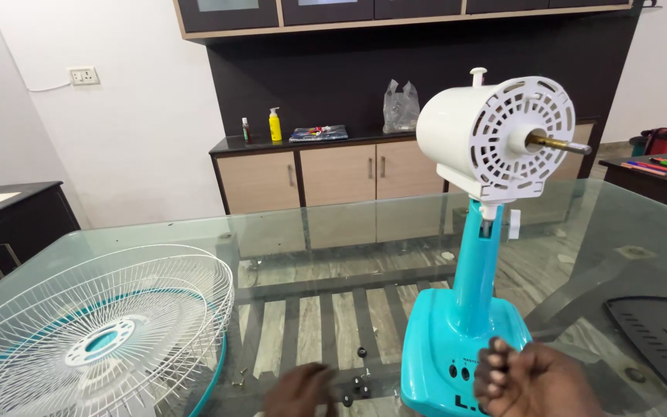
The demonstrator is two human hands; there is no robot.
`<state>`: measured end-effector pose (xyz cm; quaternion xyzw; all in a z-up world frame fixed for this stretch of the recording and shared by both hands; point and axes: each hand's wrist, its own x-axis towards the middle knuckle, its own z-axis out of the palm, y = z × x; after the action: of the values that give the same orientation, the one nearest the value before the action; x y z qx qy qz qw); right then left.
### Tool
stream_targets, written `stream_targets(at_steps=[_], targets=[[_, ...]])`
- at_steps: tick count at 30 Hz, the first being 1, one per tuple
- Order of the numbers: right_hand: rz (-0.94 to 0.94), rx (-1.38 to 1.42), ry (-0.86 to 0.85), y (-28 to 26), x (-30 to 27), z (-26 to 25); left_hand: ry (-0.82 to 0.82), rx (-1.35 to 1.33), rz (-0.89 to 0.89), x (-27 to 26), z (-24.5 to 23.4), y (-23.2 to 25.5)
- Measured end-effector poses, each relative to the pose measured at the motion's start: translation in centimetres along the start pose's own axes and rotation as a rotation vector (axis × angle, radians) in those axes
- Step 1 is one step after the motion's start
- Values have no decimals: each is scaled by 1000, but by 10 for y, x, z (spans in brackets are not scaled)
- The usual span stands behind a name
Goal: The person removes the rear grille and motor housing from a teal electric fan, then repeatedly handles the motor shaft and rear cap. The fan cage and base remain on the table while the person works on the motor assembly.
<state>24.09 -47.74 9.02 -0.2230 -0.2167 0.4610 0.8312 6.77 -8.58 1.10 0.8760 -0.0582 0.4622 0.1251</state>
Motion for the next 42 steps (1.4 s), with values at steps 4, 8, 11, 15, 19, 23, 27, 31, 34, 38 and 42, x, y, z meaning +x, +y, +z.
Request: stream_targets(at_steps=[4,8,11,15,19,23,27,31,34,38,42], targets=[[-469,-713,764,-18,9,48,-567,50,-252,51,16,85],[-467,-1524,1067,-31,37,101,-707,119,-232,73,3,122],[-623,-1774,1019,-35,63,122,-687,146,-178,76,4,121],[-630,-1885,1060,-28,97,132,-611,92,-128,59,22,110],[-944,-1753,1170,-22,110,131,-535,126,-43,46,43,99],[-926,-1588,1114,-34,112,129,-454,175,2,34,60,90],[-796,-1573,1096,-54,105,130,-422,158,27,27,80,78],[-668,-1592,1064,-68,88,131,-71,337,106,22,95,72],[-627,-1656,1089,-85,72,133,30,338,190,32,89,68],[-540,-1677,1039,-109,45,136,-151,186,68,57,62,88],[-423,-1739,1034,-127,17,139,-278,-76,-198,106,13,121]])
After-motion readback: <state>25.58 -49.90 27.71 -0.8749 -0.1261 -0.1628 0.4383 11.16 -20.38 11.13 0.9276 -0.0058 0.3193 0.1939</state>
